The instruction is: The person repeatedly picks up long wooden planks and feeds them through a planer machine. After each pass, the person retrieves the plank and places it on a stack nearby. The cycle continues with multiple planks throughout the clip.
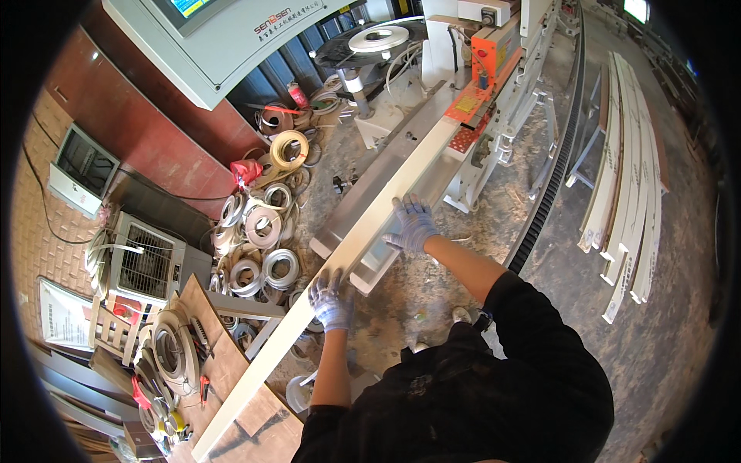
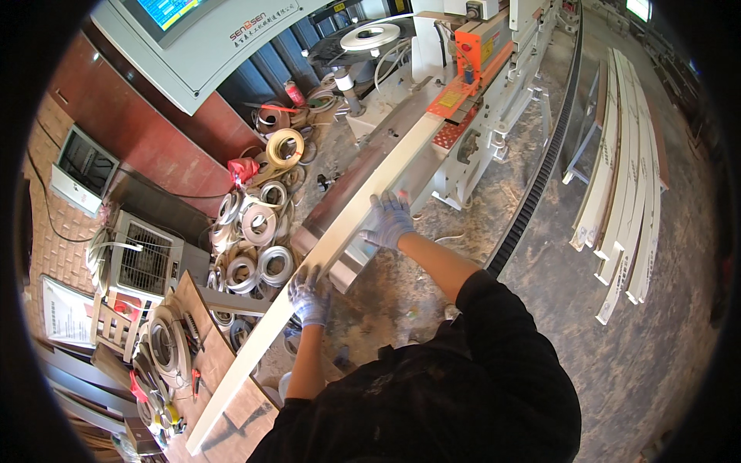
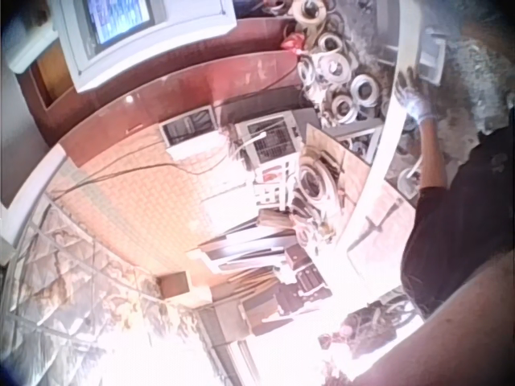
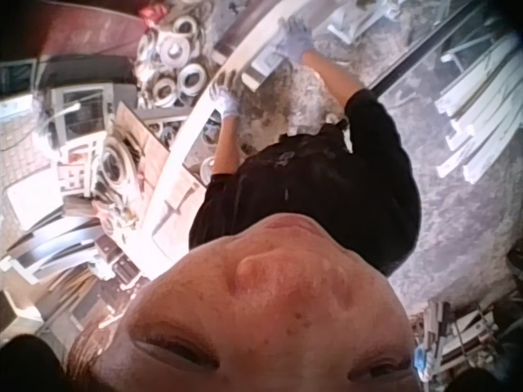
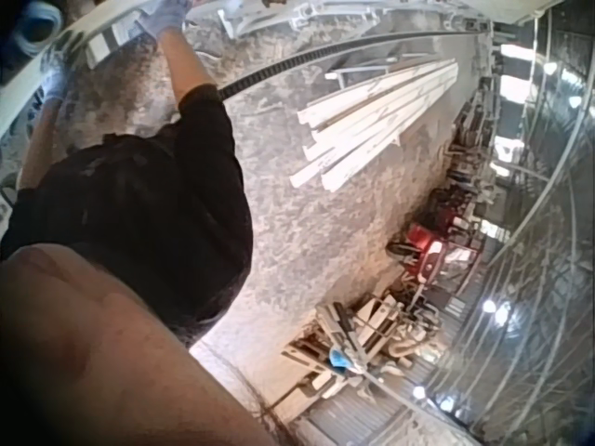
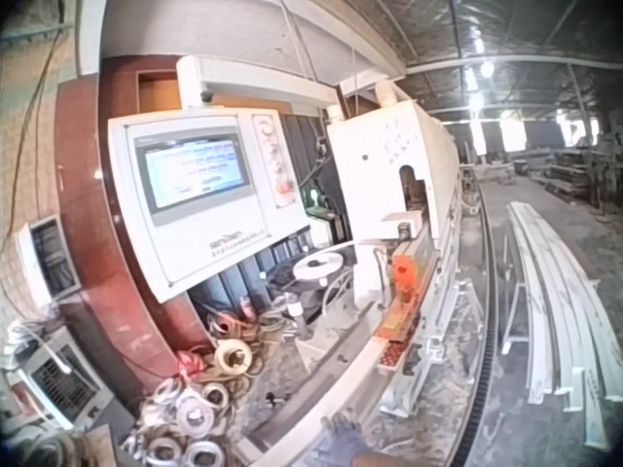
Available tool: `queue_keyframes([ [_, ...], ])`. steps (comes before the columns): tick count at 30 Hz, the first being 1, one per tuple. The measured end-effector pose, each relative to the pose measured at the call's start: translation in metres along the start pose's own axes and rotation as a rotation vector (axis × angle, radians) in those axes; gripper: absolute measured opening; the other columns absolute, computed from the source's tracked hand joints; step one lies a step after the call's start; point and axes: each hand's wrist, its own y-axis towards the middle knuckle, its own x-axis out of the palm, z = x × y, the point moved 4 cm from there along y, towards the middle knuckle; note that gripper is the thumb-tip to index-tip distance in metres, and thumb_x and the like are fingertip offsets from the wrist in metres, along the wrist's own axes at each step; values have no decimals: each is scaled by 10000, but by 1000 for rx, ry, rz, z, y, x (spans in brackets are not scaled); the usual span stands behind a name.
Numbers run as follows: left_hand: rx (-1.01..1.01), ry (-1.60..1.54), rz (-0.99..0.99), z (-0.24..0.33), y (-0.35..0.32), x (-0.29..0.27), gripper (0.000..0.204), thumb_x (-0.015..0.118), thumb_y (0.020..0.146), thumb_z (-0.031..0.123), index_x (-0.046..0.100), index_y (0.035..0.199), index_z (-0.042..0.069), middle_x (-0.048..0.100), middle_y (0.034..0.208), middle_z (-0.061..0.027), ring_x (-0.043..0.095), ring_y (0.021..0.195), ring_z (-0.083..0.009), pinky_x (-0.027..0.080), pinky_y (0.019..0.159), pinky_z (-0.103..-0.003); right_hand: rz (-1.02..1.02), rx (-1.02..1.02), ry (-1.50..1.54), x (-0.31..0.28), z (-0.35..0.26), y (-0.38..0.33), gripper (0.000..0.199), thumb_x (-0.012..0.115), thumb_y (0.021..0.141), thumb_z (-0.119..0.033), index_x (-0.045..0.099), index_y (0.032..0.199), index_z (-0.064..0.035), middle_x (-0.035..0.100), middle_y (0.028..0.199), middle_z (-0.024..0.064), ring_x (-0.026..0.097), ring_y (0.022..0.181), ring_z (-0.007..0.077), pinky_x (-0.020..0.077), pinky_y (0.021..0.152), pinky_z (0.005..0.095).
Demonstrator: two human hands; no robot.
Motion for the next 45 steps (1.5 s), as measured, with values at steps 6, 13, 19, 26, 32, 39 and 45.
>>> queue_keyframes([
  [6, 32, -52, 25, 29, 40, 15, 380, 655, 791, 387, 678, 1164, 318, 607, 1246, -59, 537, 1152, -313, 414, 988, -474, -37, 93, 1, -19, 43, 28, 1060, 556, 776, -725, 169, 1535, -94, 179, 1570, 228, 129, 1471, 361, 96, 1177, 503],
  [13, -6, -17, -9, 86, 76, 28, 347, 619, 840, 382, 672, 1176, 317, 616, 1238, -45, 541, 1147, -295, 412, 986, -455, -20, 123, 21, -42, 95, 58, 1051, 589, 774, -694, 171, 1533, -98, 190, 1571, 215, 172, 1454, 366, 125, 1169, 500],
  [19, -38, 6, -63, 136, 106, 40, 347, 613, 858, 364, 663, 1197, 306, 600, 1272, -48, 523, 1191, -282, 406, 994, -453, 16, 45, -32, -42, 124, 68, 1032, 572, 780, -702, 189, 1522, -95, 251, 1550, 212, 257, 1420, 387, 178, 1152, 498],
  [26, -37, 71, -93, 148, 113, 48, 369, 615, 861, 364, 646, 1225, 314, 588, 1302, -29, 527, 1203, -266, 418, 995, -433, -126, -157, 328, -31, 111, -7, 1002, 498, 798, -759, 265, 1504, -88, 331, 1520, 204, 290, 1415, 372, 231, 1148, 486],
  [32, -8, 73, -91, 136, 102, 43, 387, 647, 831, 375, 671, 1206, 280, 595, 1292, -55, 541, 1169, -290, 419, 1001, -410, -269, -345, 907, -16, 97, -159, 683, 464, 954, -537, 394, 1434, -57, 451, 1443, 190, 443, 1327, 321, 339, 1110, 423],
  [39, -50, 54, -133, 113, 87, 45, 393, 603, 868, 412, 630, 1251, 325, 540, 1323, -1, 482, 1221, -259, 401, 1006, -441, -278, -54, 1573, -5, 117, -300, 536, 603, 961, -244, 435, 1421, -27, 567, 1318, 118, 512, 1246, 226, 378, 1078, 370],
  [45, 7, 40, -77, 106, 79, 35, 368, 601, 875, 353, 634, 1238, 307, 556, 1324, -15, 493, 1231, -253, 387, 1032, -421, -151, 316, 1729, -1, 104, -376, 582, 668, 895, -289, 484, 1376, -18, 579, 1255, 102, 547, 1095, 206, 439, 979, 330],
])
